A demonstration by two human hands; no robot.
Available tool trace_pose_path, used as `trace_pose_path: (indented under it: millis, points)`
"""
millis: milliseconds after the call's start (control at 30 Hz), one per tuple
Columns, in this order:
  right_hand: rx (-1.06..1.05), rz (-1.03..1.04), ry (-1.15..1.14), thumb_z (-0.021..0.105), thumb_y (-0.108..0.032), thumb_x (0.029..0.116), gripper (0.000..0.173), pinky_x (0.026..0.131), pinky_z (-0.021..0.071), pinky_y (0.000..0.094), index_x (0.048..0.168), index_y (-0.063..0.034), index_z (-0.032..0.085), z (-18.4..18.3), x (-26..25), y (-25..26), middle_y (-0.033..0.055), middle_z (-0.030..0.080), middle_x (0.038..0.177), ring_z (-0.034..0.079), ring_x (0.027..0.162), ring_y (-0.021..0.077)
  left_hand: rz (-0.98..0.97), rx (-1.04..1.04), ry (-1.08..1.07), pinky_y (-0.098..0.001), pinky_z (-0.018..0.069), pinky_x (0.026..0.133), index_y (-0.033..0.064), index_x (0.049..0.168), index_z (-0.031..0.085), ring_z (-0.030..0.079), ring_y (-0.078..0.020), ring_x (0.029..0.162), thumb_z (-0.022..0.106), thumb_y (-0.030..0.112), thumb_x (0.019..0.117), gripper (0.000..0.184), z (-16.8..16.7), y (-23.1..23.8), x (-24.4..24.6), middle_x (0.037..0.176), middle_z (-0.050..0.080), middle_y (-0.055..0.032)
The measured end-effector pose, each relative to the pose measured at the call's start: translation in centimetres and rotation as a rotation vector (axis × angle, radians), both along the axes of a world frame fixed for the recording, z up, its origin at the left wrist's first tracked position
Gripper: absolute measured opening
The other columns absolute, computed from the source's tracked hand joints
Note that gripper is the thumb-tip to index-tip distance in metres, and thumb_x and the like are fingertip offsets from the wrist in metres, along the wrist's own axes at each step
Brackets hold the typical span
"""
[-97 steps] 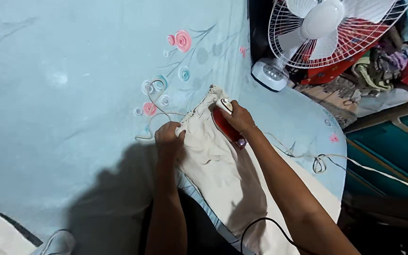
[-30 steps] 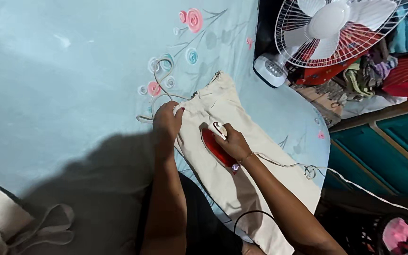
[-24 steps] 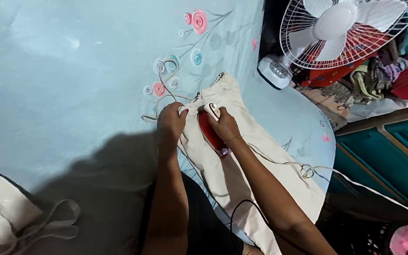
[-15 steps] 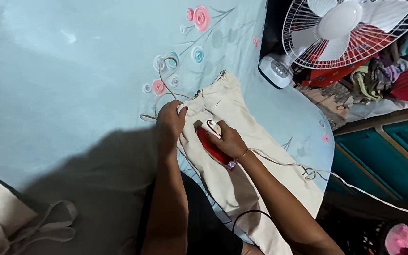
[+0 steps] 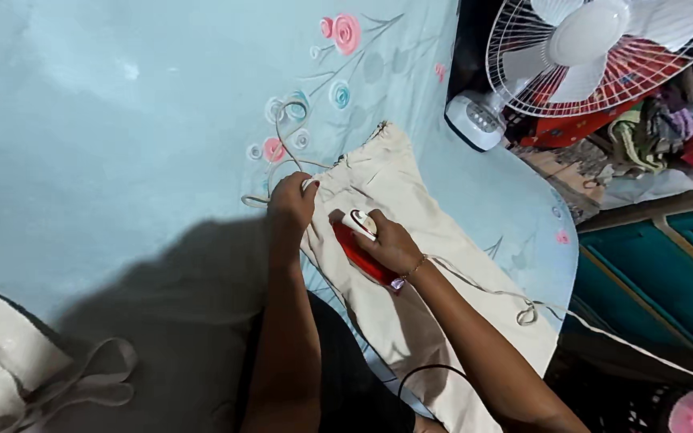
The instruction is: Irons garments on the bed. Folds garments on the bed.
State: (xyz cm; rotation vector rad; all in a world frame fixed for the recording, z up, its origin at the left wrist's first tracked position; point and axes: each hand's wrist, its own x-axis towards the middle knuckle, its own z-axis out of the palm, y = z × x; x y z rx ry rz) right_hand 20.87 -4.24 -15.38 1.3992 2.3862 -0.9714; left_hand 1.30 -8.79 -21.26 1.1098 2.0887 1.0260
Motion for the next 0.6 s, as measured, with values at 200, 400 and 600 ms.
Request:
trace_pose_path:
  millis: [200,400,600]
  points:
    - [0.091,-0.016,0.057,0.062,-0.044,0.1018,0.051,0.08,0.055,0.0595,0.132,-0.0035,0.056,-1.3,-3.4,1.3,0.0197,0.071,0.097,0.071,0.093,0.0387,0.02,0.021,-0.014,-0.0586,0.0451,0.105,-0.0019,0.125,0.067,0.062,-0.0404,0.12,0.053,0.024,0.1083,0.034,-0.2,0.1,-0.2,0.122,0.068,-0.0255]
    - [0.046,0.003,0.097,0.063,-0.043,0.1011,0.051,0.081,0.0548,0.0594,0.132,-0.0035,0.055,-1.0,-3.3,1.4,0.0198,0.07,0.099,0.07,0.094,0.0381,0.036,0.089,-0.047,-0.055,0.047,0.104,-0.0016,0.121,0.068,0.065,-0.0351,0.116,0.052,0.02,0.1082,0.03,-0.8,-0.1,-0.6,0.118,0.07,-0.0222]
    - [-0.002,0.023,0.164,0.067,-0.037,0.0994,0.046,0.081,0.0546,0.0574,0.128,-0.0014,0.059,-1.0,-2.5,1.2,0.0189,0.071,0.096,0.07,0.091,0.0352,0.048,0.047,-0.095,-0.0552,0.0468,0.104,-0.0018,0.123,0.067,0.065,-0.0352,0.117,0.049,0.017,0.1089,0.03,-0.5,-0.2,-0.8,0.12,0.07,-0.0228]
